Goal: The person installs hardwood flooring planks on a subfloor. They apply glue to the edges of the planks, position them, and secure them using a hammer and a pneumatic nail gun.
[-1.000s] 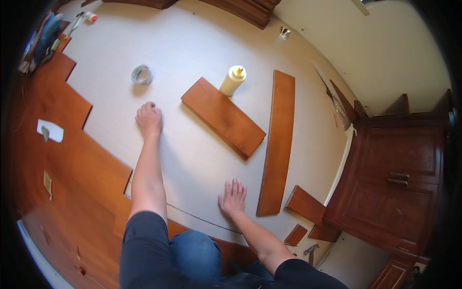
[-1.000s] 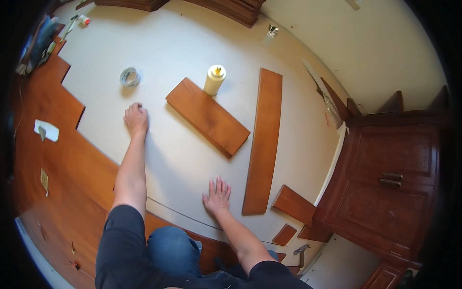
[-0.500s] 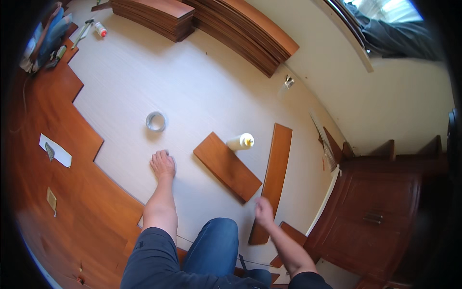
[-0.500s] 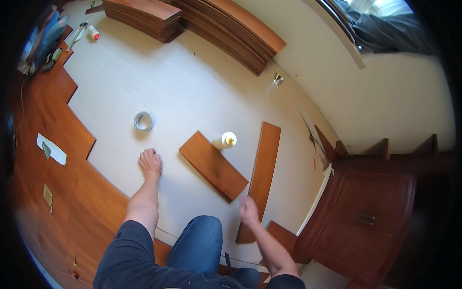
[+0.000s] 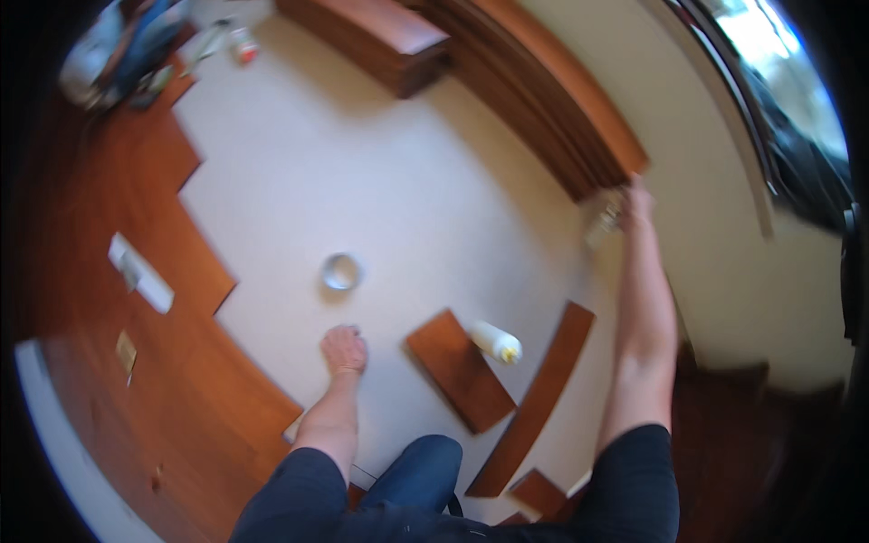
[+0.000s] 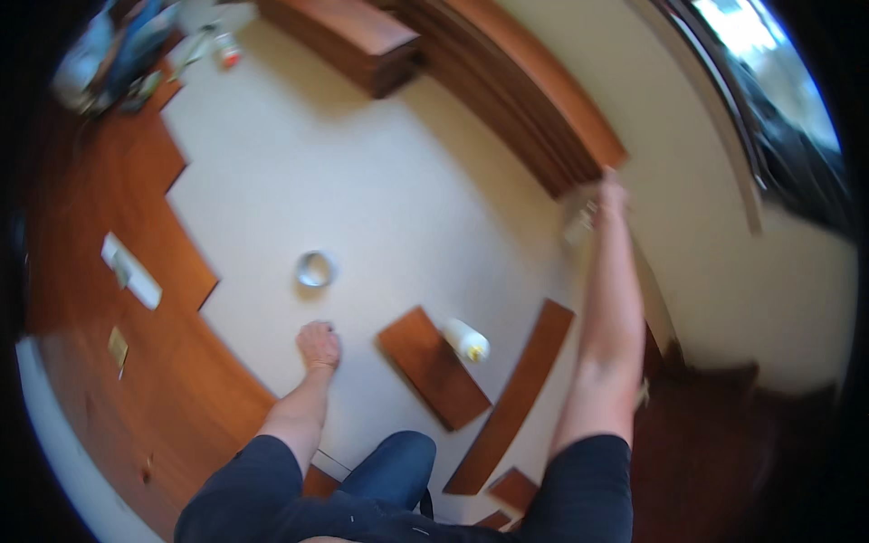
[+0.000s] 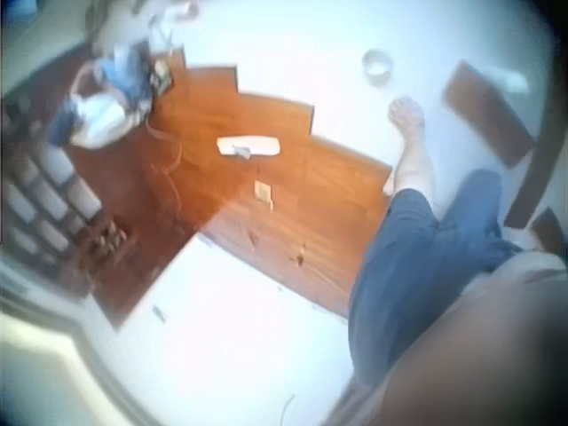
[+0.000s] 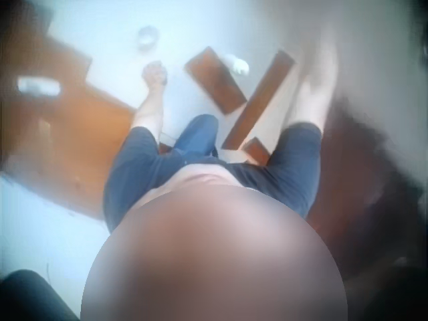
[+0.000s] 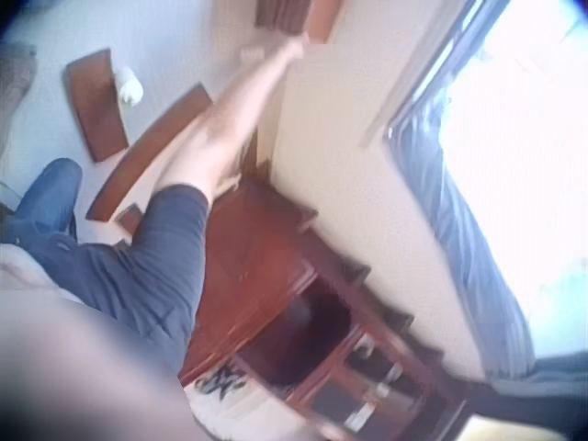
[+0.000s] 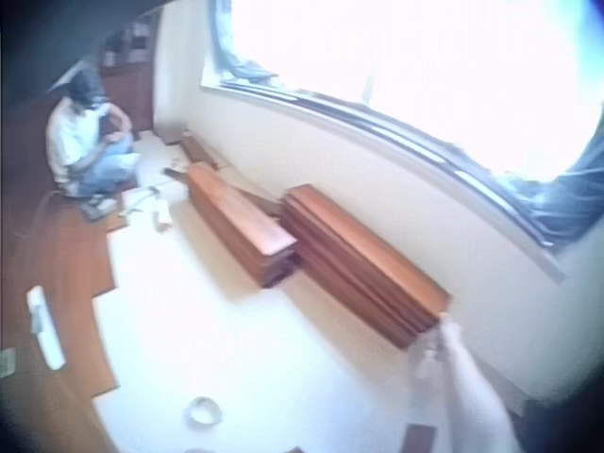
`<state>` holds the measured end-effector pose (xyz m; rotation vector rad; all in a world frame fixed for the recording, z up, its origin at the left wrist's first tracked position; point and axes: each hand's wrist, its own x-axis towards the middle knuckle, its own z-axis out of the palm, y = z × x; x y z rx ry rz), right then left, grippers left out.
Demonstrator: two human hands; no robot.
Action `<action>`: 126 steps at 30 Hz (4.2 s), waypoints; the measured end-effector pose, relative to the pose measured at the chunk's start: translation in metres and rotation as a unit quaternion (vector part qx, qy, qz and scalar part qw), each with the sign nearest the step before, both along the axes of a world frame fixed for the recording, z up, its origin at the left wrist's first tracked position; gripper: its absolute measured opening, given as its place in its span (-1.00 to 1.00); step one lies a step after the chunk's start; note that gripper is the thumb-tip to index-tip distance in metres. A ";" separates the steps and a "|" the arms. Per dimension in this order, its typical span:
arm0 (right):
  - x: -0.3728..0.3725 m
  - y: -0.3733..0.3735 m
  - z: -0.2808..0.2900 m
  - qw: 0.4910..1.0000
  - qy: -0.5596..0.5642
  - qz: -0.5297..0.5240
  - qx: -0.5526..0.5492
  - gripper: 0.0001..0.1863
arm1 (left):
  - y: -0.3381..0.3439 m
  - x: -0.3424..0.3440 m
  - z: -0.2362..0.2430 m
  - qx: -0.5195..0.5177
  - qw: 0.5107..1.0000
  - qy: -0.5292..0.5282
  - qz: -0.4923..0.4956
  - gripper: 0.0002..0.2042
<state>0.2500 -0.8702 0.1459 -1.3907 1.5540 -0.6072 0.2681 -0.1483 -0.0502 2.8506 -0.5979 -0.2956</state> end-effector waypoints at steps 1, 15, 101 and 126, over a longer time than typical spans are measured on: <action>0.005 -0.007 -0.001 1.000 -0.015 0.006 0.022 -0.55 | 0.003 0.003 0.000 0.016 1.000 0.005 -0.006 -0.83; 0.048 0.051 0.040 0.903 -0.279 -0.088 0.314 -0.43 | -0.005 -0.014 -0.011 -0.033 0.999 0.027 0.017 -0.78; -0.224 0.506 -0.077 0.785 0.354 0.458 -0.220 0.30 | -0.024 -0.019 -0.011 -0.060 0.997 -0.044 -0.007 -0.83; -0.652 0.833 -0.072 0.721 0.325 0.571 -0.221 0.23 | 0.257 -0.232 0.069 -0.320 0.891 0.059 -0.316 -0.80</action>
